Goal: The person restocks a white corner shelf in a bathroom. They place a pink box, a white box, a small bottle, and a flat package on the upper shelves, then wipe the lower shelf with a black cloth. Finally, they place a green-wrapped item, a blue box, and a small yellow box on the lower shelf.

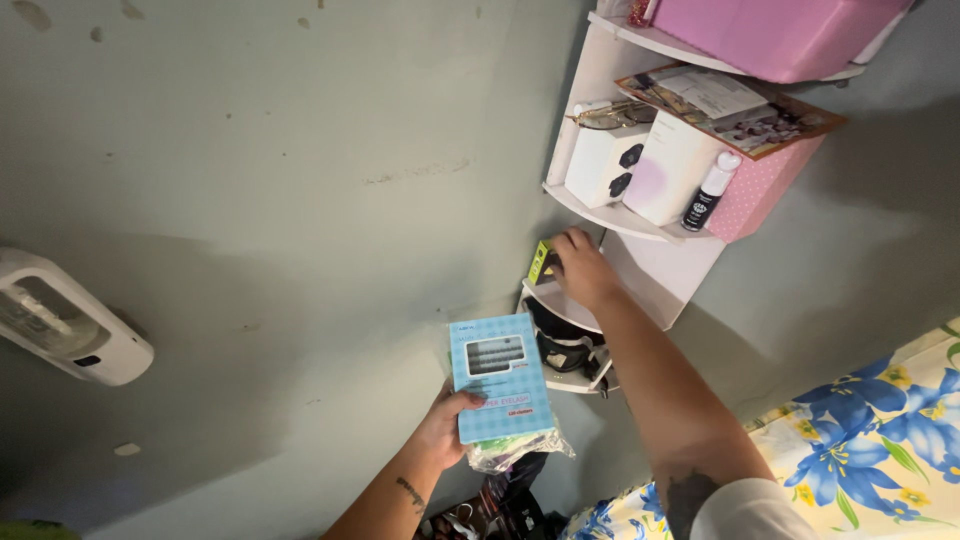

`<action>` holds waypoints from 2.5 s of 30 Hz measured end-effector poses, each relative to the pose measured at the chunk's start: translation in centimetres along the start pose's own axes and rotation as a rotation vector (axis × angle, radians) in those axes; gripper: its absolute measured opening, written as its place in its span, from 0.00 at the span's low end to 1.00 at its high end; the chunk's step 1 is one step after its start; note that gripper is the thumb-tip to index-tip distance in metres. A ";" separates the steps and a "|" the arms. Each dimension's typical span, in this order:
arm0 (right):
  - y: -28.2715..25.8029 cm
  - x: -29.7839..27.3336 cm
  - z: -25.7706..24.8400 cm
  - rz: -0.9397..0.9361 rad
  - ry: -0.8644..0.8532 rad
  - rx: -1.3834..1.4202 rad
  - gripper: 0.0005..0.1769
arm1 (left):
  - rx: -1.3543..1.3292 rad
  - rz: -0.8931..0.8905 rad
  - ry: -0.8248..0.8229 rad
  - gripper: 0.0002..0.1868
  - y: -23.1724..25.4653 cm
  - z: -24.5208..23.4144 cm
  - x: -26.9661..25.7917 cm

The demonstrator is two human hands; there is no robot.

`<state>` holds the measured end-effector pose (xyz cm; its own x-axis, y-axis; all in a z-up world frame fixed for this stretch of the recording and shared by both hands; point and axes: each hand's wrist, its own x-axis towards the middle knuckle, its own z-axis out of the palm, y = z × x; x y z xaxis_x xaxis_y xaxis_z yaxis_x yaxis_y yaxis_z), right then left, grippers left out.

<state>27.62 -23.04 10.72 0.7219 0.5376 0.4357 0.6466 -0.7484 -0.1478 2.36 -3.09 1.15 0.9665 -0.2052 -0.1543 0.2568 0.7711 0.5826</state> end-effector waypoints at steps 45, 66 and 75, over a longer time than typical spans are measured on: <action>-1.9 -31.5 -2.1 0.397 0.090 2.106 0.36 | -0.050 0.187 -0.265 0.30 -5.5 9.2 3.8; 5.4 -23.7 -7.2 0.491 0.374 1.174 0.18 | 0.553 -0.070 -0.002 0.20 -5.7 16.1 17.8; 6.7 -17.9 -9.3 0.221 0.347 0.610 0.20 | 0.631 0.039 -0.031 0.20 -2.3 15.1 21.6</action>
<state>16.75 -41.30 10.17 0.7973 0.1697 0.5792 0.5899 -0.4221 -0.6884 22.58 -18.44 8.54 0.9722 -0.2091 -0.1056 0.1623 0.2762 0.9473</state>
